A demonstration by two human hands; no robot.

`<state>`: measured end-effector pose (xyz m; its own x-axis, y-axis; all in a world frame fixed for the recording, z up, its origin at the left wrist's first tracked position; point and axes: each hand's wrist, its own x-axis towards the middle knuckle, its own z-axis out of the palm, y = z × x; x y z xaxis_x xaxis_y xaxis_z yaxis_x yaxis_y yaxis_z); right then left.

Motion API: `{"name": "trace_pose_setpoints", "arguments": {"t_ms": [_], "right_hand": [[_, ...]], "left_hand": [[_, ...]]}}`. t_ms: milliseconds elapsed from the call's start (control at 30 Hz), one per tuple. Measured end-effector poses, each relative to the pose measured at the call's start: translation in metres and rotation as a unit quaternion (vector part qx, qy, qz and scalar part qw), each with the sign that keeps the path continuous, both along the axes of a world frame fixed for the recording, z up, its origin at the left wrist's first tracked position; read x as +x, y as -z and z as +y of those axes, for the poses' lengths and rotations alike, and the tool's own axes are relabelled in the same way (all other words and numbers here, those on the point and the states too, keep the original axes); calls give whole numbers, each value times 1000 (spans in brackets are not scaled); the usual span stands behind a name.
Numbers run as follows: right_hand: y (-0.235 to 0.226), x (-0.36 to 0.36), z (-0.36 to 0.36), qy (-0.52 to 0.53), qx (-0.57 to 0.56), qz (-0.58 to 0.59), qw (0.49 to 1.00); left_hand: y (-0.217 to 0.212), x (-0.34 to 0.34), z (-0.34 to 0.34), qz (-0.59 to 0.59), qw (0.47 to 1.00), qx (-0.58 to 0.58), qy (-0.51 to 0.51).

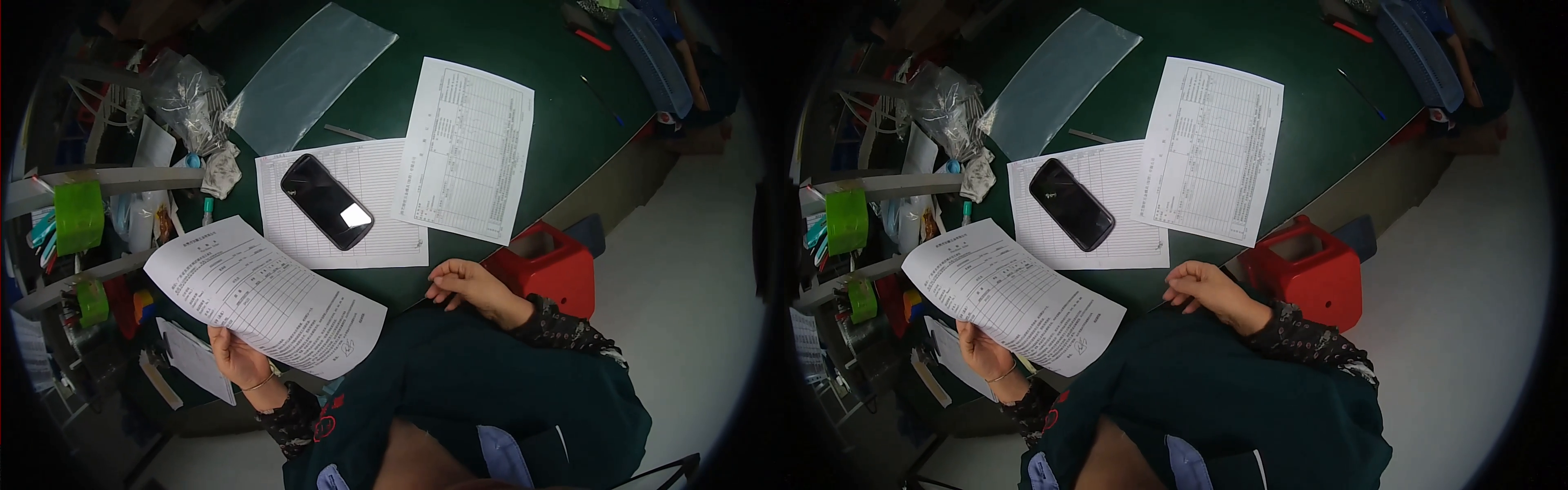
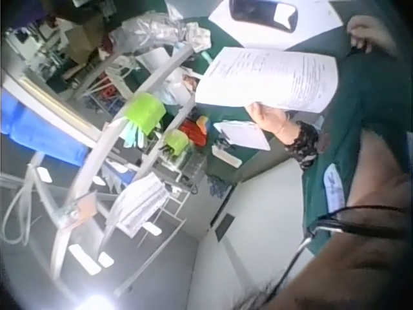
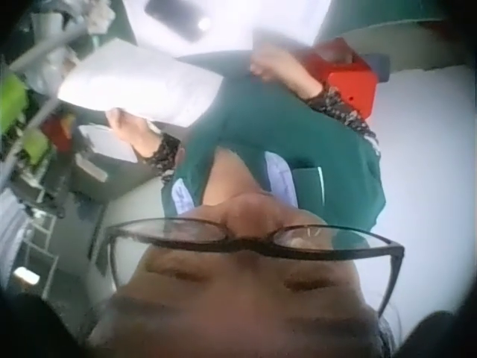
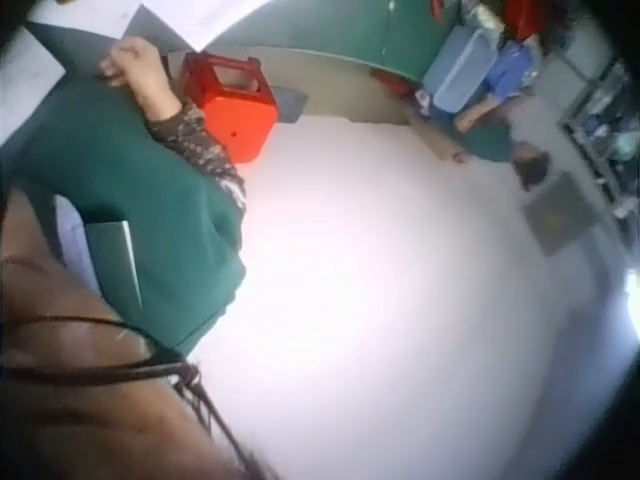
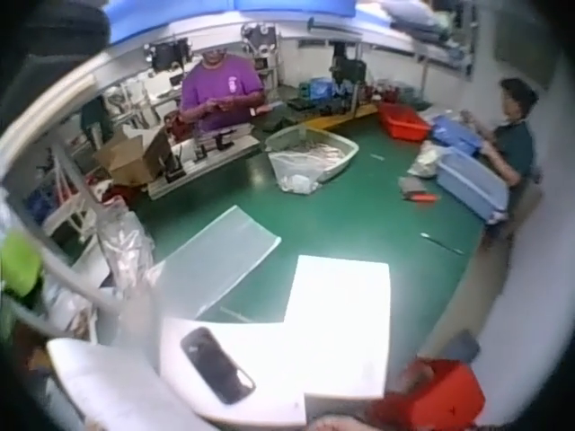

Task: The recorder reviews production logs, checks packaged components, and moves a tray of hardware in a factory setting.

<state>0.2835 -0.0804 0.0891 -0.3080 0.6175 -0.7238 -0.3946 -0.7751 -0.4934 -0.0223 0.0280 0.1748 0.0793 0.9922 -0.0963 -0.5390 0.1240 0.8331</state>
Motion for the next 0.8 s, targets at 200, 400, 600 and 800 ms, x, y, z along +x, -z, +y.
{"name": "trace_pose_setpoints", "arguments": {"t_ms": [200,400,600,800], "right_hand": [[-20,-6,51,-60,335,-131,931],[-29,-52,87,-100,254,137,952],[-39,-66,101,-22,288,1,957],[-39,-73,111,-26,366,-87,926]], "left_hand": [[-17,18,13,-33,996,62,49],[-8,10,11,-27,998,36,38],[-5,-2,-5,224,969,-28,-103],[4,-12,-19,343,928,9,-144]]}}
